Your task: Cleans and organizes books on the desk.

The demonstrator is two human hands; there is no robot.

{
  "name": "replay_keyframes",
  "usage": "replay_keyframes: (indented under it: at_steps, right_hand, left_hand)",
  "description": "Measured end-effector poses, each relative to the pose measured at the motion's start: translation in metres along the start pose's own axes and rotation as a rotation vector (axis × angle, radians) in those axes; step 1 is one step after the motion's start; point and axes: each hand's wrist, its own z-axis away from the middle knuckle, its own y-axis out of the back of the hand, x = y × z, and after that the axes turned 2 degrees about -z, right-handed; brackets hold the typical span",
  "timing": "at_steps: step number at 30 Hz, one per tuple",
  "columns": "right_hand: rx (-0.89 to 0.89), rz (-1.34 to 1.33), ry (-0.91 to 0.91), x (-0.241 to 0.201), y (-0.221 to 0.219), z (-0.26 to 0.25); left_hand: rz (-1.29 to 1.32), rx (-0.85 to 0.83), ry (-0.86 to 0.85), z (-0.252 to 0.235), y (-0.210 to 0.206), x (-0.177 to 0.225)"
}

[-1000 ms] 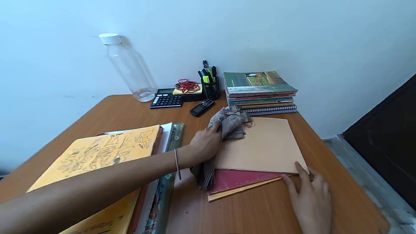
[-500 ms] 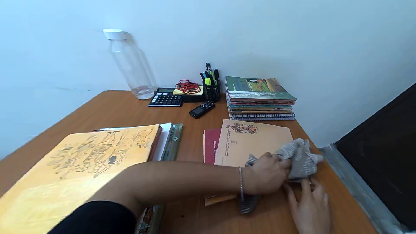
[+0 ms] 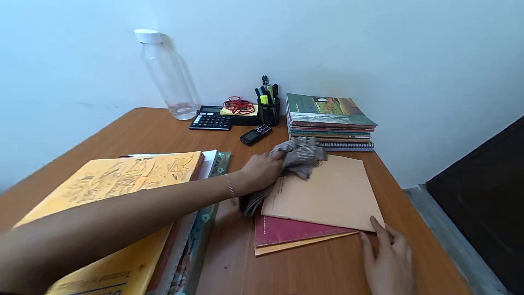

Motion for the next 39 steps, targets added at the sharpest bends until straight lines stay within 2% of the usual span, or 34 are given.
replay_keyframes:
  at_steps: [3, 5, 7, 10, 13, 15, 17, 21, 24, 29, 32, 36, 39]
  right_hand:
    - [-0.015, 0.003, -0.015, -0.001, 0.002, -0.002]
    - [-0.011, 0.005, -0.011, 0.0, 0.001, -0.003]
    - [-0.003, 0.005, -0.006, 0.0, 0.0, -0.002]
    - [-0.016, 0.001, -0.004, -0.002, 0.004, -0.002]
    - [-0.033, 0.014, -0.04, -0.003, 0.007, -0.002]
    - [0.0, -0.022, -0.06, 0.0, 0.006, -0.004]
    - [0.026, -0.052, -0.065, 0.002, 0.003, -0.003]
    - [0.038, -0.043, -0.043, 0.006, -0.003, -0.002]
    - [0.038, -0.055, -0.044, 0.006, -0.003, -0.002]
    - [0.029, -0.043, -0.036, 0.006, -0.003, -0.002]
    - [0.013, -0.032, -0.007, 0.006, -0.004, -0.002]
    - [-0.077, 0.021, 0.221, 0.011, -0.008, -0.002]
    - [-0.274, 0.047, 0.373, 0.003, -0.005, -0.006]
  left_hand:
    - [-0.022, -0.099, -0.032, 0.034, -0.001, -0.002]
    - [-0.017, -0.057, -0.197, 0.051, -0.007, 0.01]
    - [-0.03, 0.058, -0.43, 0.059, -0.014, 0.026]
    - [-0.016, 0.172, -0.696, 0.052, -0.017, 0.065]
    - [0.04, 0.157, -0.761, 0.029, -0.016, 0.109]
    - [0.11, 0.031, -0.731, 0.005, -0.004, 0.126]
    - [0.18, -0.027, -0.668, -0.02, 0.004, 0.131]
    - [0.16, 0.04, -0.497, -0.061, 0.001, 0.115]
    - [0.14, 0.046, -0.376, -0.068, 0.002, 0.081]
    - [0.101, 0.026, -0.221, -0.038, 0.001, 0.021]
    - [0.086, -0.007, -0.189, -0.008, -0.003, -0.003]
    - [0.125, -0.085, -0.153, 0.025, -0.002, -0.013]
    - [0.219, -0.093, -0.116, 0.036, 0.0, -0.014]
